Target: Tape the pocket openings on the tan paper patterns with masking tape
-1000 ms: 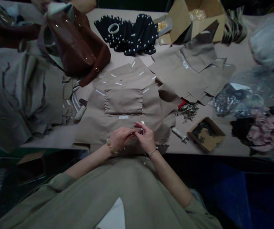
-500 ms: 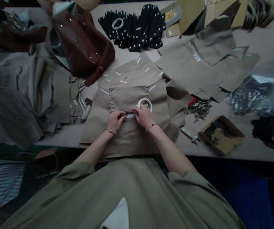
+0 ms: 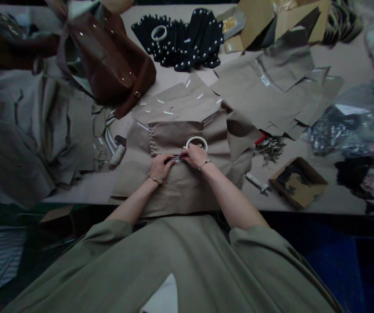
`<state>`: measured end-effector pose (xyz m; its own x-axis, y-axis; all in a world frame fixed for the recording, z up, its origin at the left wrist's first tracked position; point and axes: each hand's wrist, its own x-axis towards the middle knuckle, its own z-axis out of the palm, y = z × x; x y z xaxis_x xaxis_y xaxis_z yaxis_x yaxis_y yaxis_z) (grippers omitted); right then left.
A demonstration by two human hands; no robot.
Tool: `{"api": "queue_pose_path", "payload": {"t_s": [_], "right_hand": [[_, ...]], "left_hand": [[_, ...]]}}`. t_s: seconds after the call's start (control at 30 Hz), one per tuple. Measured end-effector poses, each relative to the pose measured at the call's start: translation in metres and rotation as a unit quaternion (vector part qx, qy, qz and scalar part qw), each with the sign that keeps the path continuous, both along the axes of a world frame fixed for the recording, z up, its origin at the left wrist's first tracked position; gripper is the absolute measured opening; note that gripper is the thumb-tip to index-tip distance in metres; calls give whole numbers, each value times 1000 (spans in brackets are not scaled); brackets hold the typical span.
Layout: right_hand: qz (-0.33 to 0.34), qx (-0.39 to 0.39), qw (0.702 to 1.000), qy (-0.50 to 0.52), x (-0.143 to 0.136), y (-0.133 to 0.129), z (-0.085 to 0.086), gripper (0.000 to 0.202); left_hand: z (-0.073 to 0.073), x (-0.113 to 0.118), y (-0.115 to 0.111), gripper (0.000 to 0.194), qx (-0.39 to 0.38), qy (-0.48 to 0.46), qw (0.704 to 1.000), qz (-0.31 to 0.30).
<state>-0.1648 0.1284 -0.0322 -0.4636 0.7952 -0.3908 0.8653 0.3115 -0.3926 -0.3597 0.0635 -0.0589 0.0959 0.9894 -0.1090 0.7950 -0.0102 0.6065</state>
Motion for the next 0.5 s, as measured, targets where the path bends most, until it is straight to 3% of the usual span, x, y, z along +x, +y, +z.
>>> {"api": "queue_pose_path", "payload": {"t_s": [0.27, 0.5], "right_hand": [[-14, -3, 1000, 6, 0, 2, -7, 26], [-35, -21, 999, 4, -4, 6, -2, 25]], "left_hand": [[-2, 3, 0, 21, 3, 12, 1000, -8], [1, 5, 3, 24, -24, 50, 998, -15]]}}
